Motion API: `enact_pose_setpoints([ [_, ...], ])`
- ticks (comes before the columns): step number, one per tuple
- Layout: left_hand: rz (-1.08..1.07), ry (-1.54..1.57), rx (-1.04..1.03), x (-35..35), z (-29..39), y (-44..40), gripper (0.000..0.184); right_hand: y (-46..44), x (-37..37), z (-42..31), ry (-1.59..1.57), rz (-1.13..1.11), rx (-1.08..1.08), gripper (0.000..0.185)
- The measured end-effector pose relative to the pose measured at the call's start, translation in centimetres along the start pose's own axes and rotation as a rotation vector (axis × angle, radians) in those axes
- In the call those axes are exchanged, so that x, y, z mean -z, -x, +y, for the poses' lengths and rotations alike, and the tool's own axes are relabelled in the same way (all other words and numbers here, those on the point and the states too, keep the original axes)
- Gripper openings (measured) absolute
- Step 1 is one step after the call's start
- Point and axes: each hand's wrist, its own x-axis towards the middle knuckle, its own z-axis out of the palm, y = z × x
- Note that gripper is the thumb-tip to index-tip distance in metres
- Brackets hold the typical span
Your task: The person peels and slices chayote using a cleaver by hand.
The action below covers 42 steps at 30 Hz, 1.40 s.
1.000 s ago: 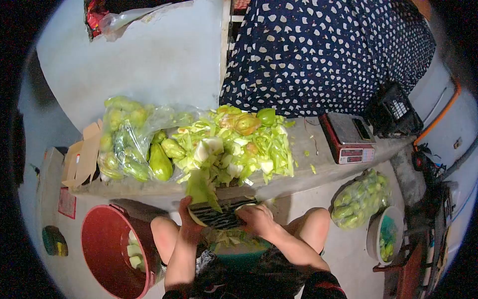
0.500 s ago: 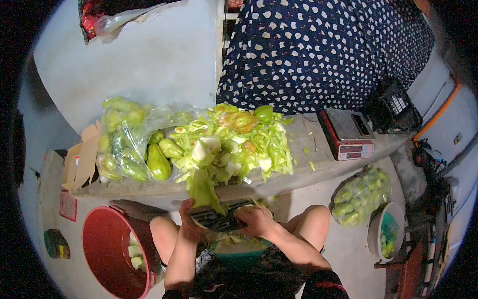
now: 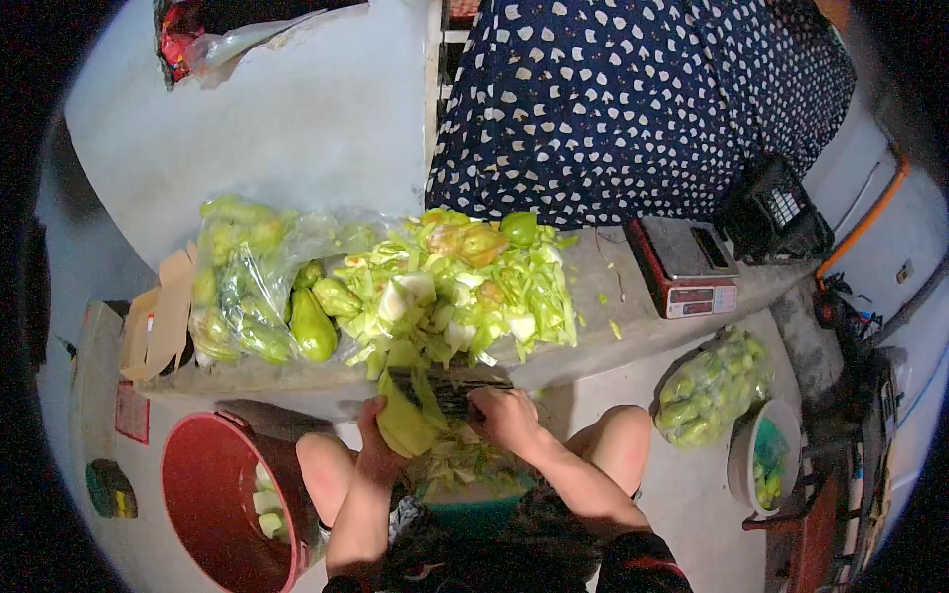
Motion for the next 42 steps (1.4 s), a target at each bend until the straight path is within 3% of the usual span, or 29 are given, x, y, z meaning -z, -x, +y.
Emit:
enact_pose_setpoints([
  [2, 0.027, 0.021, -0.014, -0.8, 0.3, -0.1, 0.066, -0.2, -0.2, 0.4, 0.08, 0.003, -0.081, 0.03],
  [5, 0.013, -0.043, -0.092, 0.9, -0.3, -0.2, 0.065, 0.4, 0.5, -0.5, 0.065, 0.026, 0.015, 0.028],
  [7, 0.118, 0.062, 0.022, 1.7, -0.3, -0.2, 0.069, 0.6, 1.5, -1.5, -0.058, -0.058, 0.16, 0.026],
  [10, 0.148, -0.017, -0.006, 0.5, -0.3, 0.1, 0.07, 0.6, 2.1, -1.8, 0.001, -0.103, 0.199, 0.023],
  [11, 0.148, -0.019, 0.003, 0.5, -0.4, 0.1, 0.07, 0.1, 1.9, -1.4, 0.001, -0.1, 0.191, 0.023],
  [13, -0.008, -0.091, 0.007, 0.4, -0.5, 0.0, 0.071, -1.0, 1.1, -0.2, 0.107, 0.014, -0.127, 0.022],
  [17, -0.069, -0.131, -0.001, 0.0, -0.5, -0.3, 0.071, -0.5, 0.8, 0.6, 0.109, 0.09, -0.064, 0.027],
  [18, 0.018, -0.065, -0.013, 0.1, -0.7, -0.3, 0.071, -0.1, 0.8, 0.4, 0.11, 0.083, -0.061, 0.027],
  [19, 0.104, -0.003, -0.021, 0.2, -0.8, -0.3, 0.071, 0.3, 1.0, 0.4, 0.049, 0.054, -0.011, 0.031],
  [22, 0.06, 0.051, -0.018, -0.1, -0.3, -0.7, 0.069, 1.1, 1.1, 0.3, -0.06, -0.012, 0.022, 0.043],
  [24, 0.027, 0.051, -0.005, -0.4, -0.2, -0.4, 0.069, 1.2, 2.0, -0.3, -0.111, -0.027, 0.201, 0.045],
  [28, -0.049, 0.024, 0.0, -0.1, 0.0, -0.4, 0.066, 0.6, 3.0, -1.5, 0.032, -0.261, 0.152, 0.047],
  [33, -0.001, -0.032, -0.028, 0.4, -0.6, -0.5, 0.065, 0.0, 1.9, -0.4, 0.086, -0.18, -0.051, 0.05],
  [38, -0.018, -0.032, -0.039, 0.2, -0.1, -0.4, 0.066, 0.8, 2.3, -0.6, 0.007, -0.242, 0.139, 0.043],
  [40, 0.006, -0.048, -0.058, 0.7, -0.6, -0.3, 0.066, 0.3, 0.7, 0.1, 0.105, -0.051, 0.028, 0.039],
  [42, 0.008, -0.076, -0.027, 0.7, -0.9, -0.5, 0.068, -0.3, 0.9, 0.4, 0.131, -0.012, -0.018, 0.034],
])
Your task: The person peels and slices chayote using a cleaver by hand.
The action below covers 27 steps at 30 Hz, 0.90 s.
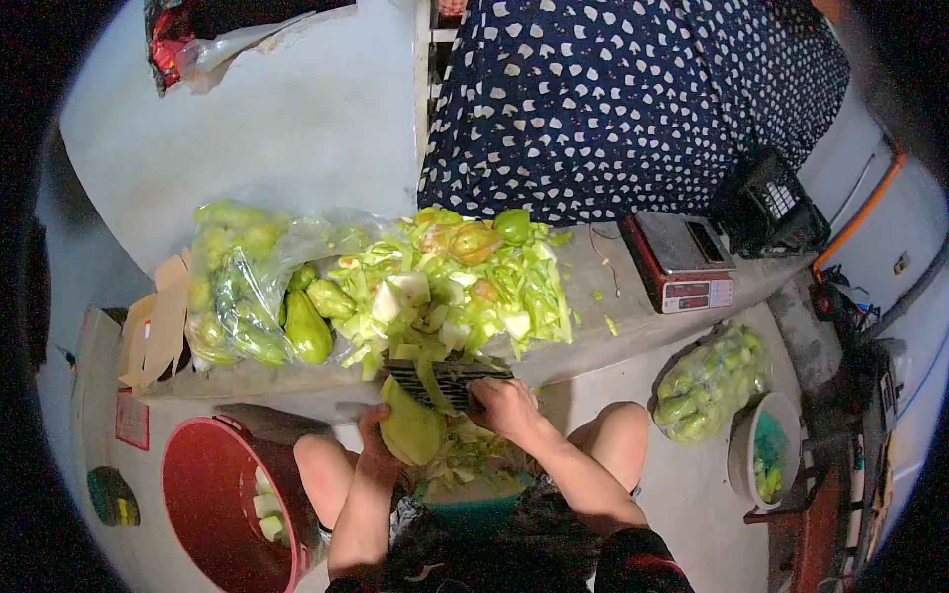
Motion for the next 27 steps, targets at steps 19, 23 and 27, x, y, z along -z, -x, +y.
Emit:
enact_pose_setpoints([
  [19, 0.206, 0.198, -0.109, -0.3, 1.4, -0.9, 0.064, 1.0, -1.1, -0.1, -0.175, 0.232, 0.166, 0.017],
  [23, 0.132, 0.243, -0.04, -0.9, 1.5, -0.6, 0.066, 1.0, -1.2, -1.5, -0.048, 0.178, 0.511, 0.03],
  [27, 0.122, 0.216, -0.04, -1.8, 1.1, -0.4, 0.068, 0.6, -1.2, -2.6, -0.02, 0.179, 0.581, 0.033],
])
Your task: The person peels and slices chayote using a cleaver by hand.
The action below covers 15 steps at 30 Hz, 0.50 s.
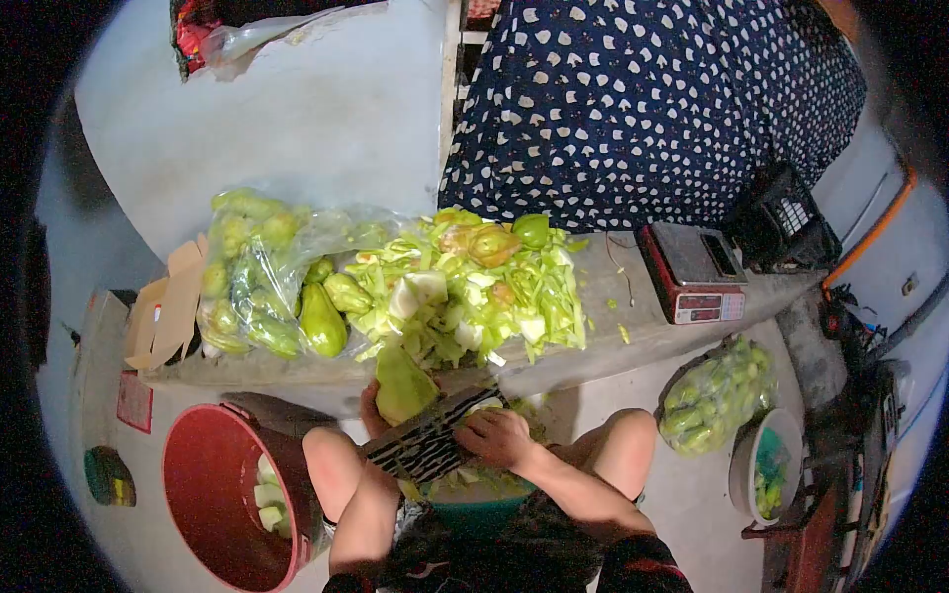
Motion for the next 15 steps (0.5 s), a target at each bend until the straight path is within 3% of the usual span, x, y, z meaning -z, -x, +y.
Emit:
enact_pose_setpoints([
  [5, -0.038, -0.055, -0.045, 0.8, 0.1, -0.6, 0.066, 0.4, -0.3, 0.6, 0.011, 0.047, 0.003, 0.03],
  [7, 0.06, -0.036, -0.107, 1.4, 0.0, -1.1, 0.066, 1.3, 0.1, 1.0, 0.054, -0.253, -0.367, 0.035],
  [10, 0.16, 0.039, -0.191, 0.7, 0.3, -1.4, 0.065, 1.3, 0.2, 2.2, -0.036, -0.15, -0.503, 0.038],
  [12, 0.181, 0.093, -0.206, 0.5, 0.4, -1.2, 0.064, 1.5, 0.5, 2.0, -0.06, -0.12, -0.407, 0.038],
  [15, 0.015, -0.033, -0.129, 1.5, 0.6, -0.7, 0.064, 0.5, 1.3, 0.7, -0.109, -0.093, -0.279, 0.032],
])
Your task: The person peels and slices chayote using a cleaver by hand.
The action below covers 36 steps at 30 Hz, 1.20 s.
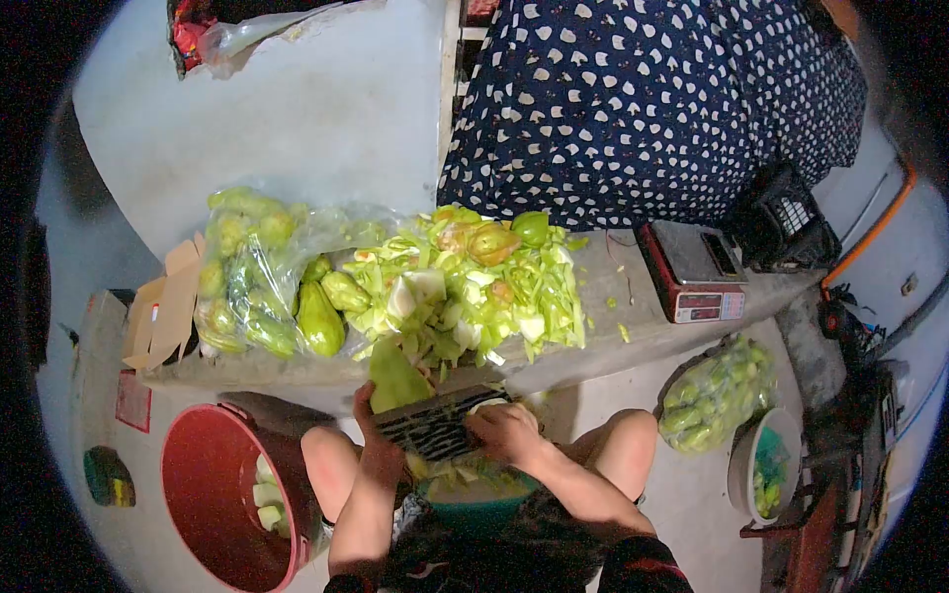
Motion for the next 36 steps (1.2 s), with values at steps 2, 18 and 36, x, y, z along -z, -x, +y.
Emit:
enact_pose_setpoints([
  [2, -0.107, -0.009, 0.061, 0.9, -0.2, -0.3, 0.065, -0.8, 0.5, -1.1, -0.015, -0.001, 0.034, 0.026],
  [18, -0.019, -0.16, 0.033, 0.1, 0.4, 0.1, 0.069, -0.3, 1.5, 0.0, -0.002, -0.225, -0.272, 0.039],
  [36, -0.138, -0.166, 0.192, 0.2, 0.4, 0.8, 0.071, -0.3, 1.0, 0.0, -0.106, -0.162, -0.166, 0.031],
])
